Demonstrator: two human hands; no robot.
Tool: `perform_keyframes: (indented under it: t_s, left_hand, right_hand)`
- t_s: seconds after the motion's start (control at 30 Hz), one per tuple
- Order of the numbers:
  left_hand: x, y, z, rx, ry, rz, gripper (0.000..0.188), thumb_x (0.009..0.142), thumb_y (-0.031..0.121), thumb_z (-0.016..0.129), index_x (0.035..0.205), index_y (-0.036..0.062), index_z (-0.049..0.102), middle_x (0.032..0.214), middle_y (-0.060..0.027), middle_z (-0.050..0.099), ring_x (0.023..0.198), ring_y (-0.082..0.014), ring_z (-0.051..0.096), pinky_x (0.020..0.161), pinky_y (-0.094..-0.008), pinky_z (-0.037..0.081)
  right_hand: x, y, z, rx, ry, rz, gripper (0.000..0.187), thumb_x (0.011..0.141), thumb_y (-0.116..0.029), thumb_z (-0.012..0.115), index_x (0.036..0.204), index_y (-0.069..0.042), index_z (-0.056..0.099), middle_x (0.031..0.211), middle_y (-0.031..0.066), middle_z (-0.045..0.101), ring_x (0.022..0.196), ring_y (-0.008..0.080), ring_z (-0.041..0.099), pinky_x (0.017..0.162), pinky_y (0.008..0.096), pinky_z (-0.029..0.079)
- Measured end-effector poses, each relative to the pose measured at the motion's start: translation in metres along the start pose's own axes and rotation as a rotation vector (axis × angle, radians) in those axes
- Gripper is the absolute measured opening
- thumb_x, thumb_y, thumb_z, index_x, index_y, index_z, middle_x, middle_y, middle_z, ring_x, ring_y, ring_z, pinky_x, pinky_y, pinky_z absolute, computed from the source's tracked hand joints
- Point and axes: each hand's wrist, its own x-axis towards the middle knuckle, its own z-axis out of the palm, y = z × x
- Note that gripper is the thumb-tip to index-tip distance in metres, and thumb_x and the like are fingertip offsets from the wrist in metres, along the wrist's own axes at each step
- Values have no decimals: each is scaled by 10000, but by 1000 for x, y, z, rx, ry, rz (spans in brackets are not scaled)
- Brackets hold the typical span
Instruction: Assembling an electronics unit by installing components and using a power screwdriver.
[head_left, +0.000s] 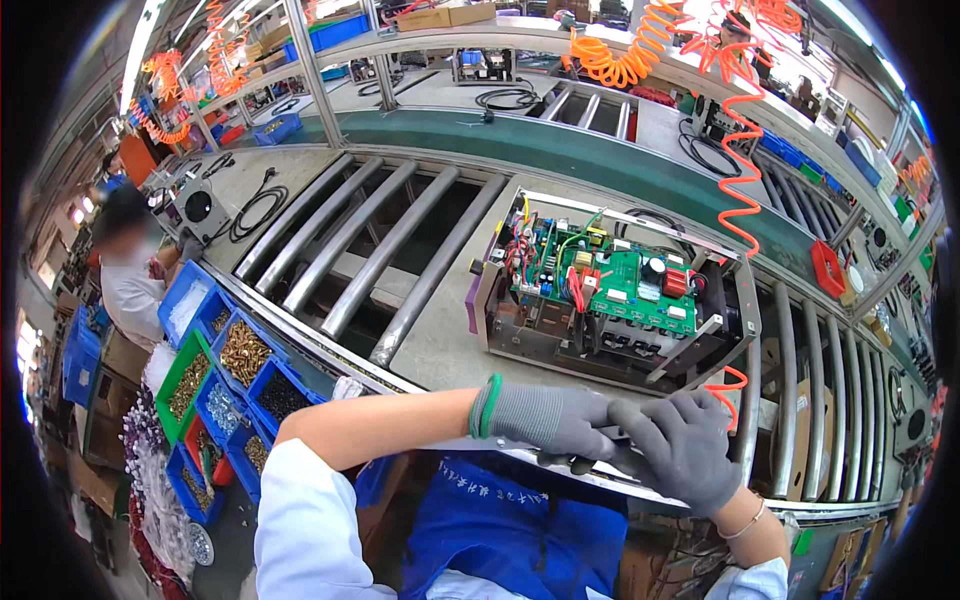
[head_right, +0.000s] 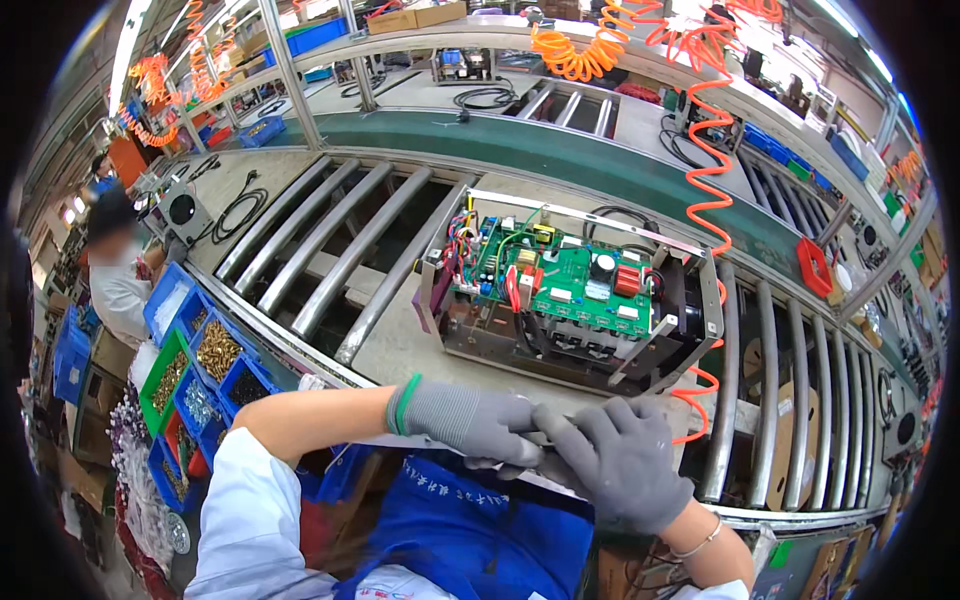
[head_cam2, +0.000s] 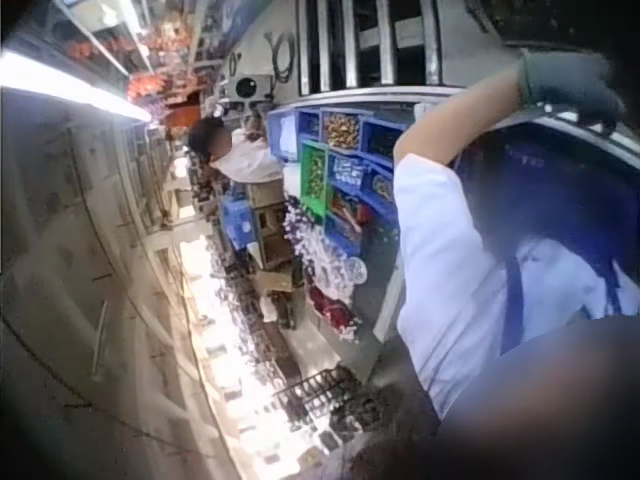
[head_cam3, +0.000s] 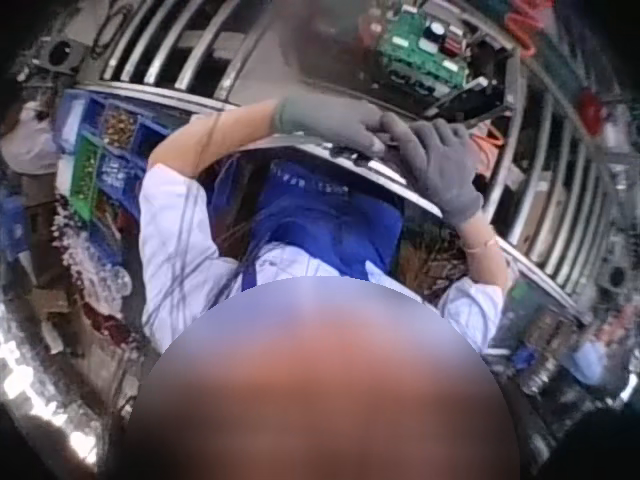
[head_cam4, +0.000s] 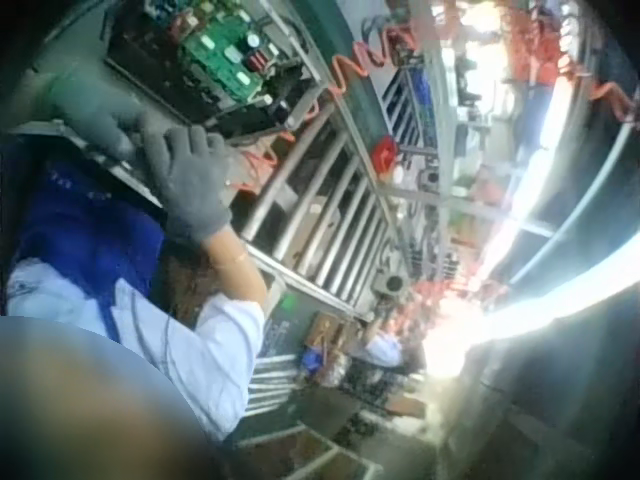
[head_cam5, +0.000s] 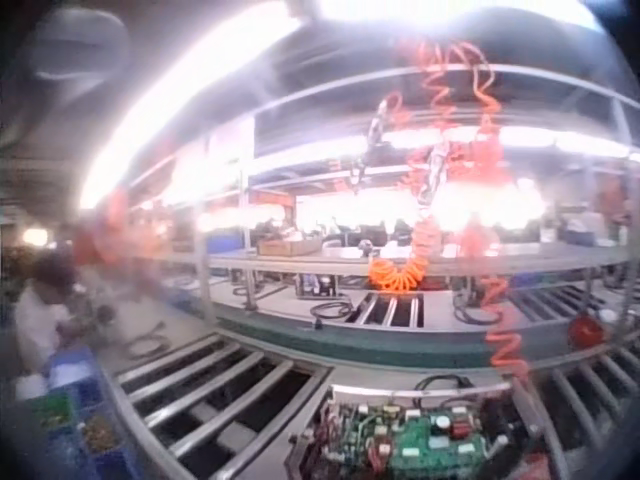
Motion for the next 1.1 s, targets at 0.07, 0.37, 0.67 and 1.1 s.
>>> perform_keyframes:
  t_s: [0.07, 0.37, 0.67, 1.1]
  left_hand:
    - [-7, 2, -7, 456, 172, 387, 307, 903, 205, 506, 1164, 59, 578, 879, -97, 610, 825, -183, 624, 683, -298, 520]
    - [-15, -55, -53, 787, 1983, 304, 770, 680, 130, 730, 1337, -32, 364, 1262, -244, 477, 1195, -350, 473, 1035, -401, 364]
    - [28, -77, -44, -2, 1908, 434, 785, 744, 45, 635, 1405, -76, 231, 1322, -257, 407, 1237, -303, 436, 1007, -351, 386]
    - [35, -60, -31, 551, 1985, 240, 1164, 604, 409, 809, 1422, -62, 128, 1324, -341, 324, 1208, -479, 370, 996, -558, 290]
  right_hand:
    - [-7, 11, 4, -31, 63, -36, 330, 754, -316, 677, 1032, -142, 638, 804, 11, 562, 746, 209, 555, 657, 362, 419]
    - [-35, 54, -23, -57, 182, 510, 260, 757, -101, 666, 1013, -74, 633, 724, 76, 527, 687, 257, 506, 652, 369, 372]
    - [3, 68, -22, -50, 224, 442, 258, 771, -123, 672, 1024, -85, 638, 722, 70, 528, 693, 250, 508, 654, 364, 363]
    - [47, 71, -12, -104, 198, 359, 229, 784, -179, 677, 995, -100, 635, 687, 66, 499, 666, 251, 519, 608, 367, 373]
